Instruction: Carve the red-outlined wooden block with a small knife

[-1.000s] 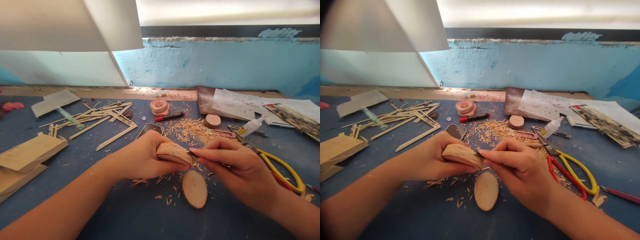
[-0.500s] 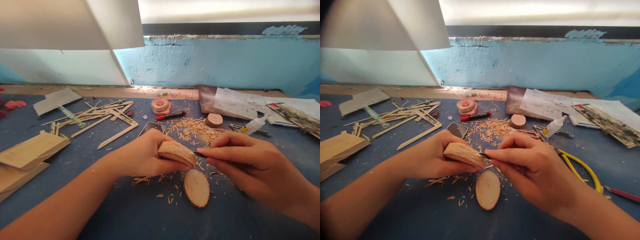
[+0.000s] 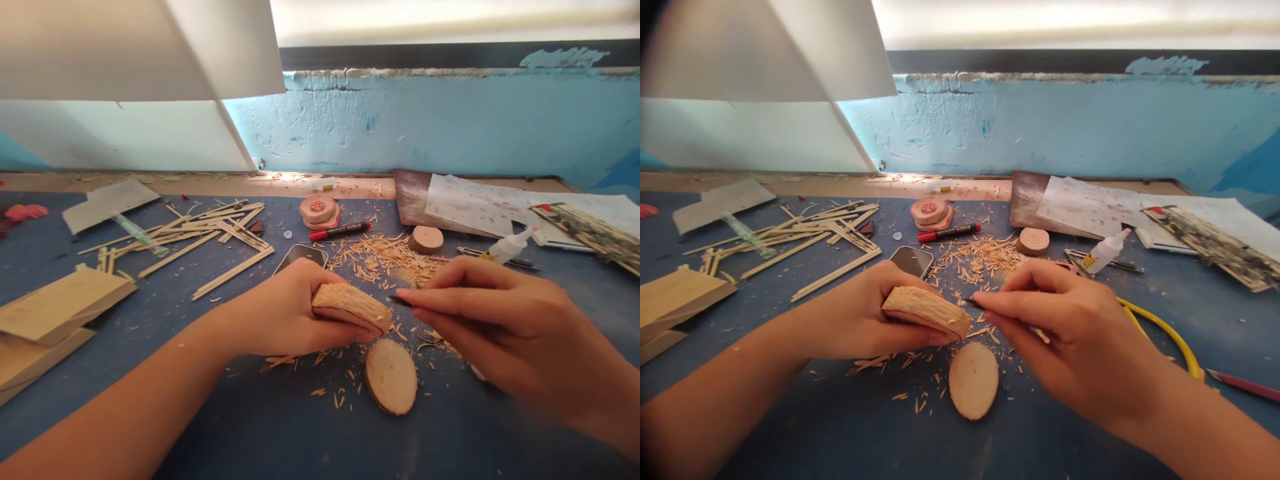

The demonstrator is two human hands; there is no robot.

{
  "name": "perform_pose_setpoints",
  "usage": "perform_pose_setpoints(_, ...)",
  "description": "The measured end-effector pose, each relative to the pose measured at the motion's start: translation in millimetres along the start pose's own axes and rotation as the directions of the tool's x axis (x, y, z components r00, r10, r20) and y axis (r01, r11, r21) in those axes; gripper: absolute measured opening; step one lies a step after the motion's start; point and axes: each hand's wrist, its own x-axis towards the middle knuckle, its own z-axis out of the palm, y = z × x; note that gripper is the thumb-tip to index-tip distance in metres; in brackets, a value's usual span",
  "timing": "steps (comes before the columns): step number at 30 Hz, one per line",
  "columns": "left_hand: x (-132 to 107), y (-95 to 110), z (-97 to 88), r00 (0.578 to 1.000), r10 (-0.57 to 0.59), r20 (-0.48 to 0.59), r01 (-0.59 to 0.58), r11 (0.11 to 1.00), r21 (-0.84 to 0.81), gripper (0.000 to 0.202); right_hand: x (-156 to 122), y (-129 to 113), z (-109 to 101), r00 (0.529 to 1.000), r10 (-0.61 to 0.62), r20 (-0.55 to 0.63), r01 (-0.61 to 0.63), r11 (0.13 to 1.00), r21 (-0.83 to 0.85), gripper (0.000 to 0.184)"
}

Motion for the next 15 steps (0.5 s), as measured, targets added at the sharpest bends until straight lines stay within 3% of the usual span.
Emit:
perform_pose_setpoints(3,-0.4,0.2,-0.2,1.0,-0.026,-0.009,0.027,0.999,0.032,0.023,-0.3,-3.5,0.4,0.998,-0.02,0.067,0.015,0.998,0.062,0.027)
perform_pose_setpoints(9,-0.6,1.2,0.0,0.999,-0.032,-0.009,0.033,0.999,0.037,0.026,-1.4,-3.3,-0.5,1.0,0.0,0.019,0.0,1.0,0.022,0.025)
perform_pose_setpoints(12,-0.2,1.4,0.5,0.999,-0.049,-0.008,0.049,0.998,0.035,0.026,-1.8,-3.9,-0.9,0.995,-0.022,0.1,0.011,0.995,0.103,0.029)
perform_pose_setpoints(15,0.0,2.3,0.5,1.0,-0.027,-0.007,0.027,0.999,0.027,0.027,-1.4,-2.5,-0.8,0.999,0.005,0.035,-0.006,1.0,0.02,0.027)
